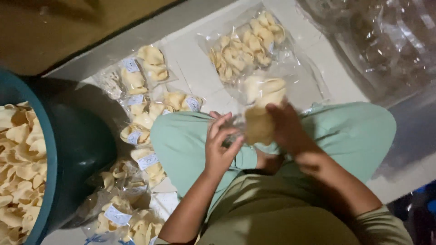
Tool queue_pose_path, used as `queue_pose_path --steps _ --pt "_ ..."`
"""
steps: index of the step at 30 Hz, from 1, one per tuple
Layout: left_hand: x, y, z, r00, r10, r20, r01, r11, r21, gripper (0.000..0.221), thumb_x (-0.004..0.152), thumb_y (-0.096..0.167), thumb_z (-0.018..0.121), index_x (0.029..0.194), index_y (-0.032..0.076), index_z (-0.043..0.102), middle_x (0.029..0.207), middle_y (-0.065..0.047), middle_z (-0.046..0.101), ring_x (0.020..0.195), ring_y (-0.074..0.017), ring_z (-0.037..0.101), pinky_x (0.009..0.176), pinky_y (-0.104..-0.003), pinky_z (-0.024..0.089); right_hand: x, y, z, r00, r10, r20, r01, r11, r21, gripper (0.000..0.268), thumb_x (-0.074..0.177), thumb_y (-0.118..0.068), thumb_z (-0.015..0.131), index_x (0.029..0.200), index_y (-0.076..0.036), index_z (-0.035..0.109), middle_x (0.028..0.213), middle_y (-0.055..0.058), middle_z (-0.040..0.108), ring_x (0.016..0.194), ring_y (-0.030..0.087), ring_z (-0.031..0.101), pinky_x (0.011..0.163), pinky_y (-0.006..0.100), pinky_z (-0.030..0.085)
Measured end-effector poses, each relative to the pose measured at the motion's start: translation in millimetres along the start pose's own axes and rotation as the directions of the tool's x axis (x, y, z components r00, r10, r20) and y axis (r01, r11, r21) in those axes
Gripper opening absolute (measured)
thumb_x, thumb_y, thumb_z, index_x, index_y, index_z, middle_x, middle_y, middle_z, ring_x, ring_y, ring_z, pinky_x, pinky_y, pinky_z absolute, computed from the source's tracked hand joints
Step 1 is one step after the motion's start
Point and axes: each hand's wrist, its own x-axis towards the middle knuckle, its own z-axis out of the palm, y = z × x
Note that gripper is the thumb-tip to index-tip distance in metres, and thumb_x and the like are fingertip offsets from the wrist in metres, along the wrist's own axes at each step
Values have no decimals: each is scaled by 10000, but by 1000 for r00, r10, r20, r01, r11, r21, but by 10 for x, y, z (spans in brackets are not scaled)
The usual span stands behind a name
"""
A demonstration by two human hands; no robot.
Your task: A person sitting on the floor manually packs snack items from a large tub into individual plastic bags.
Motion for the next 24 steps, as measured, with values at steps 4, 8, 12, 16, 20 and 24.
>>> queue_pose_path --steps 4,8,12,16,20,24 --pt "229 -78 95 918 -375 129 389 916 -101 282 905 283 746 1106 98 675 1558 -221 459 1474 -495 350 1186 -723 145 26 -180 -1088 981 38 -188 -23 997 80 195 1073 -290 531 1103 -134 644 964 44 703 905 196 714 909 387 518" --pt "764 -812 496 790 -613 -4 589 761 -274 684 900 377 642 1468 46 458 1481 -151 511 1268 -263 545 1073 -352 422 -365 -703 -1213 951 -187 -244 169 981 -94 317 954 -288 710 1177 -64 686 1036 47 720 838 136 673 756 257 560" --pt "1331 -1414 1157 958 -278 -73 287 904 317 673 874 525 703 1454 221 547 1565 -286 372 1477 -429 343 1163 -489 330 -442 -783 -1263 941 -249 -230 230 967 -106 357 943 -247 706 1223 -36 640 1118 64 685 1001 167 666 936 278 541" --pt "1828 -1477 1499 906 -409 112 239 709 663 626 979 595 488 1561 384 397 1703 -142 100 1521 -524 100 1174 -730 66 -326 -633 -1632 948 -253 -192 254 967 -19 357 1021 -166 608 1363 -65 593 1167 81 692 947 156 677 830 263 571" --pt "2086 -2041 1628 798 -592 109 324 575 751 692 977 668 405 1610 424 264 1728 -85 -15 1539 -505 -89 1182 -737 -9 -264 -648 -1548 934 -202 -296 180 979 -98 406 1010 -100 524 1412 -45 542 1255 119 670 988 185 651 865 299 559" --pt "2280 -2102 1642 861 -501 89 279 610 742 610 1031 540 418 1606 357 322 1715 -147 5 1530 -510 -103 1174 -745 -29 -180 -601 -1707 948 -189 -257 185 982 -40 490 968 -140 659 1425 -51 504 1197 112 637 999 200 640 869 319 540"
